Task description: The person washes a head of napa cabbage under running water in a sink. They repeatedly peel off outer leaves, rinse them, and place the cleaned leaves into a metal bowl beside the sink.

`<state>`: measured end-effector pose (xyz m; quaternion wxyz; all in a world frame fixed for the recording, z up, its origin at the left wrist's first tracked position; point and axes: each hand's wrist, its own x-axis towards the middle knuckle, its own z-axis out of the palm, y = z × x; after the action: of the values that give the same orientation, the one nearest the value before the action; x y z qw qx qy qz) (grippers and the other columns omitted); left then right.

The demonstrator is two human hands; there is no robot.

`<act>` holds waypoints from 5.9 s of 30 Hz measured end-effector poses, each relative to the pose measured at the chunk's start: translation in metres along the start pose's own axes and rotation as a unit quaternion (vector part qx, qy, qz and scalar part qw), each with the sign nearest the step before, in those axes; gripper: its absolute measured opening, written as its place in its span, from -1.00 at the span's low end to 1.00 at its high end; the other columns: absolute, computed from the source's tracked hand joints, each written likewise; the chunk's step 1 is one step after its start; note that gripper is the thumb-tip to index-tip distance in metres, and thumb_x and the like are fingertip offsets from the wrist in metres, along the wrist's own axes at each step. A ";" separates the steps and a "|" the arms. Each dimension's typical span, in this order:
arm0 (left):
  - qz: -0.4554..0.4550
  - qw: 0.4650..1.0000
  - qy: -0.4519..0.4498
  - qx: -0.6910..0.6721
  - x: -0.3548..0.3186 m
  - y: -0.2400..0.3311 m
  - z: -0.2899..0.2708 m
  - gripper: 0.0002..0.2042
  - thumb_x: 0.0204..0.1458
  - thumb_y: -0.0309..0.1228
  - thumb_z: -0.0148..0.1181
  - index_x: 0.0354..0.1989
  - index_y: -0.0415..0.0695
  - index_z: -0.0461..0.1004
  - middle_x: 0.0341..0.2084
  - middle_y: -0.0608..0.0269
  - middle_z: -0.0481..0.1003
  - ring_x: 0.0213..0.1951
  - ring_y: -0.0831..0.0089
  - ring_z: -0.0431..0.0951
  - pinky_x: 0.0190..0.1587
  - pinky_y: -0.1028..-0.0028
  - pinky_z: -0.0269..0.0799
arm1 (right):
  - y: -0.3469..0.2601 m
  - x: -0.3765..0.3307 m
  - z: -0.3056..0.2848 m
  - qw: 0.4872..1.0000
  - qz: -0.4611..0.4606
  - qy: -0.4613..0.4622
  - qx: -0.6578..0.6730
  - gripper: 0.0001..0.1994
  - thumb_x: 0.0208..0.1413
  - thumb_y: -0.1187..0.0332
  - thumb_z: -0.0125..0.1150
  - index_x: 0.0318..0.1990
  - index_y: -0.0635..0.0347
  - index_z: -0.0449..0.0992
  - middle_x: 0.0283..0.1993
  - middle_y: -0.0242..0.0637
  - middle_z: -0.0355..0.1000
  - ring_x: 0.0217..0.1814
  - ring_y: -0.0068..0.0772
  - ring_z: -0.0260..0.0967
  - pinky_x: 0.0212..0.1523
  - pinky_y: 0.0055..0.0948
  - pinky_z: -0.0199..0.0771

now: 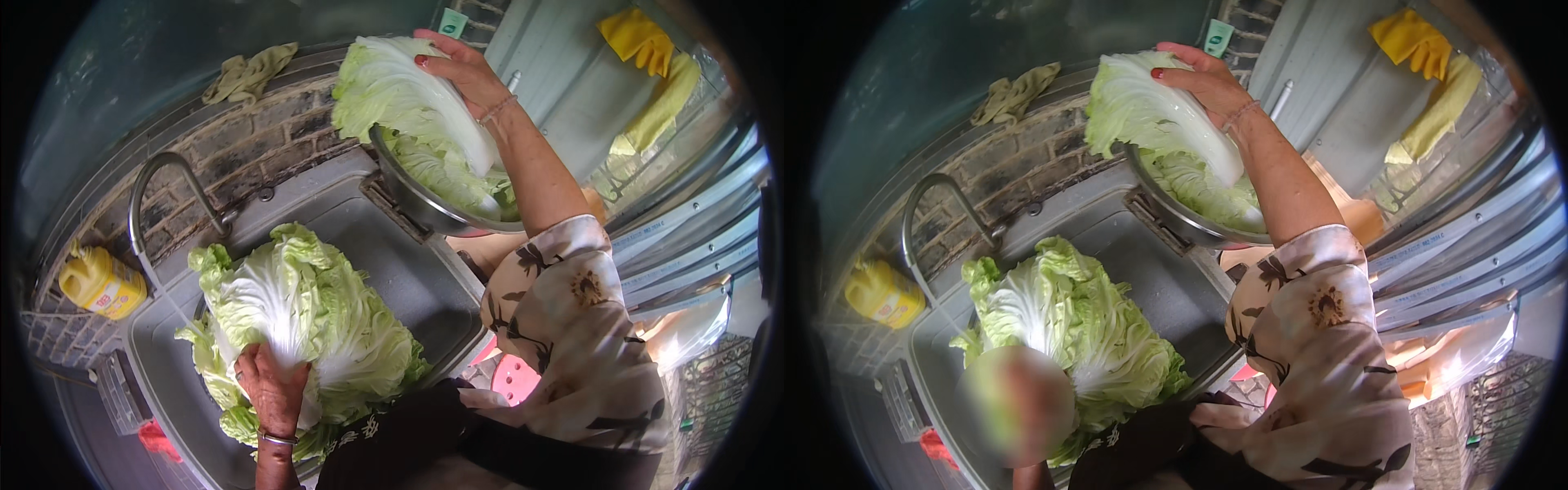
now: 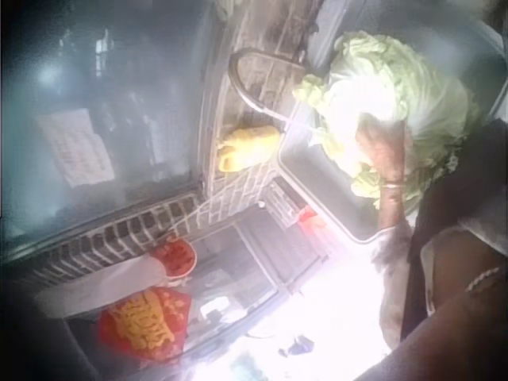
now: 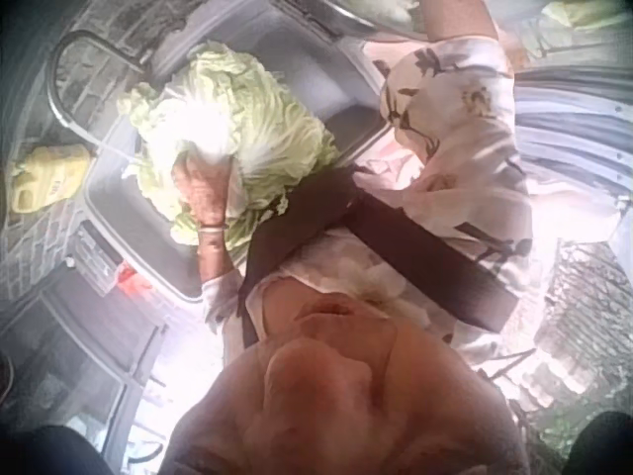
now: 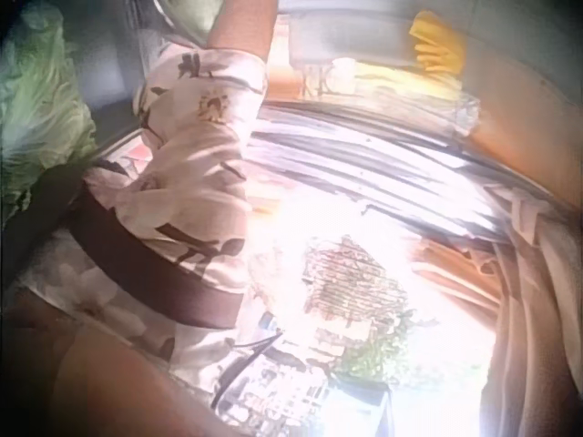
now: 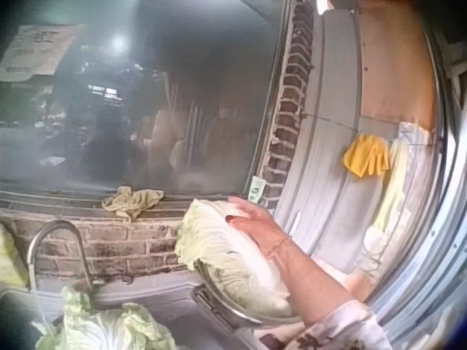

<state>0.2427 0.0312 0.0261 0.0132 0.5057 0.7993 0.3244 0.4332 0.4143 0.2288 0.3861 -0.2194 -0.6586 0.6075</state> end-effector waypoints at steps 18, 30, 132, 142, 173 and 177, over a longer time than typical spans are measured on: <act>-0.187 0.756 0.071 -0.623 0.055 -0.061 -0.041 -0.84 -0.05 -0.65 0.11 -0.29 -0.23 0.33 -0.39 0.27 0.45 -0.34 0.58 0.44 -0.22 0.60 0.38 | 0.062 -0.069 0.104 0.921 0.132 -0.331 -0.157 -0.74 0.11 0.42 0.02 -0.06 0.29 0.39 -0.13 -0.22 0.41 -0.09 -0.47 0.37 -0.17 -0.50 0.43; -0.239 0.840 0.134 -0.469 0.086 -0.103 -0.045 -0.86 0.09 -0.49 -0.02 -0.24 -0.26 0.41 -0.39 0.31 0.43 -0.31 0.53 0.40 -0.15 0.56 0.28 | 0.188 -0.077 0.329 0.878 0.325 -0.286 0.207 -0.70 -0.10 0.27 0.31 -0.34 0.25 0.36 -0.36 -0.26 0.41 -0.51 -0.53 0.31 -0.57 -0.51 0.28; -0.138 0.412 0.103 -0.895 0.047 -0.125 -0.024 -0.57 -0.09 -0.37 0.12 0.02 -0.14 0.32 0.02 0.22 0.34 0.07 0.28 0.28 0.19 0.29 0.05 | 0.152 -0.082 0.211 0.895 0.157 -0.386 -0.160 -0.53 0.08 0.48 -0.03 0.18 0.26 0.13 0.05 -0.31 0.26 0.01 -0.64 0.14 0.03 -0.62 0.16; -0.127 0.389 0.071 -0.910 0.058 -0.117 -0.024 -0.65 -0.13 -0.33 0.12 -0.15 -0.23 0.43 -0.11 0.16 0.42 0.01 0.18 0.32 0.14 0.17 0.11 | 0.123 -0.110 0.213 0.823 -0.057 -0.346 -0.446 -0.25 -0.14 0.30 0.28 0.24 0.12 0.03 0.03 -0.08 0.22 0.06 -0.12 0.24 0.02 -0.40 0.23; -0.290 0.924 0.039 -0.245 0.120 -0.188 -0.087 -0.57 -0.05 -0.01 0.13 -0.48 -0.23 0.42 -0.64 0.37 0.36 -0.60 0.52 0.28 -0.52 0.46 0.22 | 0.163 -0.049 0.240 0.669 0.518 -0.509 0.158 -0.58 0.07 0.12 -0.16 -0.02 0.21 0.33 -0.36 -0.06 0.41 -0.53 -0.37 0.31 -0.50 -0.50 0.33; -0.323 0.939 -0.047 -0.107 0.137 -0.206 -0.086 -0.48 -0.02 0.05 0.07 -0.38 -0.31 0.46 -0.53 0.23 0.45 -0.48 0.43 0.37 -0.37 0.42 0.32 | 0.185 -0.053 0.233 0.695 0.511 -0.457 0.217 -0.55 0.05 0.13 -0.14 -0.03 0.31 0.32 -0.41 -0.12 0.40 -0.56 -0.35 0.26 -0.58 -0.50 0.21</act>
<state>-0.0186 0.0422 0.0260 0.2094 0.2304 0.8786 0.3621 0.2513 0.2582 0.0452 -0.2956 -0.1273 -0.3899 0.8628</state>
